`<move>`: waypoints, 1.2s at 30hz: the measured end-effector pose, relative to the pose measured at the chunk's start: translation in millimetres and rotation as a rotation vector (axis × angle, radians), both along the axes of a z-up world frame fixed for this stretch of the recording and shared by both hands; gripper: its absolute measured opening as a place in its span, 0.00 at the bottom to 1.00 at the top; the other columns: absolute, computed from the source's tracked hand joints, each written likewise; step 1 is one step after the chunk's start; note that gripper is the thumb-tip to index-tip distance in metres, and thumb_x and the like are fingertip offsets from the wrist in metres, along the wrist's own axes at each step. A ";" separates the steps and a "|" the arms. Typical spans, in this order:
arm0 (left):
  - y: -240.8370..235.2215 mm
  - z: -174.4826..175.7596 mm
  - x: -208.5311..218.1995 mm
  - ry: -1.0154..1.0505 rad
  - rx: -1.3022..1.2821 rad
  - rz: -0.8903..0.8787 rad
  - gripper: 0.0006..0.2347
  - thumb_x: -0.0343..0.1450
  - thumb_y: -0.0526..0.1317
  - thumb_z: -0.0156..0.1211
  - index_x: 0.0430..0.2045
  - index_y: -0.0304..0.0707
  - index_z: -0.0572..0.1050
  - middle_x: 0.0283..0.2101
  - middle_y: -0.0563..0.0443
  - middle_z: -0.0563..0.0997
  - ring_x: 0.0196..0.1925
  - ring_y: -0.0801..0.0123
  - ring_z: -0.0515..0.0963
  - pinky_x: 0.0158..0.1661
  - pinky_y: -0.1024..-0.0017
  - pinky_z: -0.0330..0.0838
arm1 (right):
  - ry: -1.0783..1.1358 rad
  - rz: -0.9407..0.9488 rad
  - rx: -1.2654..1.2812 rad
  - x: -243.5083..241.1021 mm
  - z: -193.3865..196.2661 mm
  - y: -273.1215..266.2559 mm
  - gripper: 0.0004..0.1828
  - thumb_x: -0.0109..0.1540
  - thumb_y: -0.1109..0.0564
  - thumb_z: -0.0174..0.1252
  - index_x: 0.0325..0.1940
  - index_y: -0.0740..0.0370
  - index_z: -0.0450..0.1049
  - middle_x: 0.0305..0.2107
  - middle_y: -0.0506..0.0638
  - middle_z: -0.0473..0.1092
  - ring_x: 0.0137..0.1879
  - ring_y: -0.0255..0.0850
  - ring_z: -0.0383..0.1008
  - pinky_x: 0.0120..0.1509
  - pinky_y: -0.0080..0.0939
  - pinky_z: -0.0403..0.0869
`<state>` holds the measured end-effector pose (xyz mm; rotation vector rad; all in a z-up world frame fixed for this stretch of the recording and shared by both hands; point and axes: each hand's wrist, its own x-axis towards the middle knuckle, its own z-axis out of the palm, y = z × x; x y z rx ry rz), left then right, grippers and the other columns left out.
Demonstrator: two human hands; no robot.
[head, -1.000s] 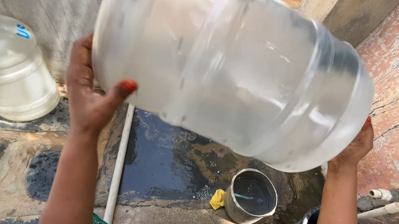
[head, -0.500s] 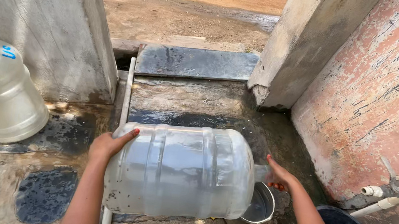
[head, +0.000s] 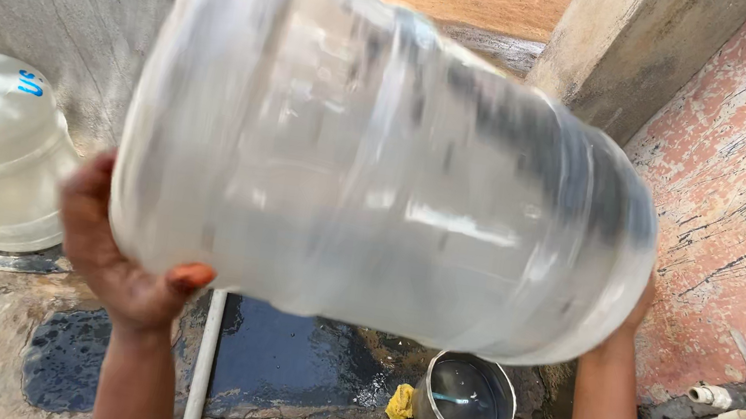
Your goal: The person cleans large plastic water jugs by scrubbing the exterior with a sponge, rinsing the interior with water, and shaking the jugs to clean all surfaces.
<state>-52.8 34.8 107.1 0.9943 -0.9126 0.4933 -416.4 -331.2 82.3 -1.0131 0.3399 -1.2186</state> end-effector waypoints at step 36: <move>-51.6 -23.9 -9.1 0.348 0.255 -0.264 0.39 0.64 0.67 0.70 0.53 0.26 0.75 0.44 0.43 0.79 0.47 0.65 0.78 0.49 0.69 0.74 | 0.218 -0.153 0.205 -52.2 -70.6 -53.6 0.24 0.69 0.43 0.48 0.54 0.68 0.67 0.43 0.57 0.74 0.50 0.51 0.77 0.55 0.56 0.79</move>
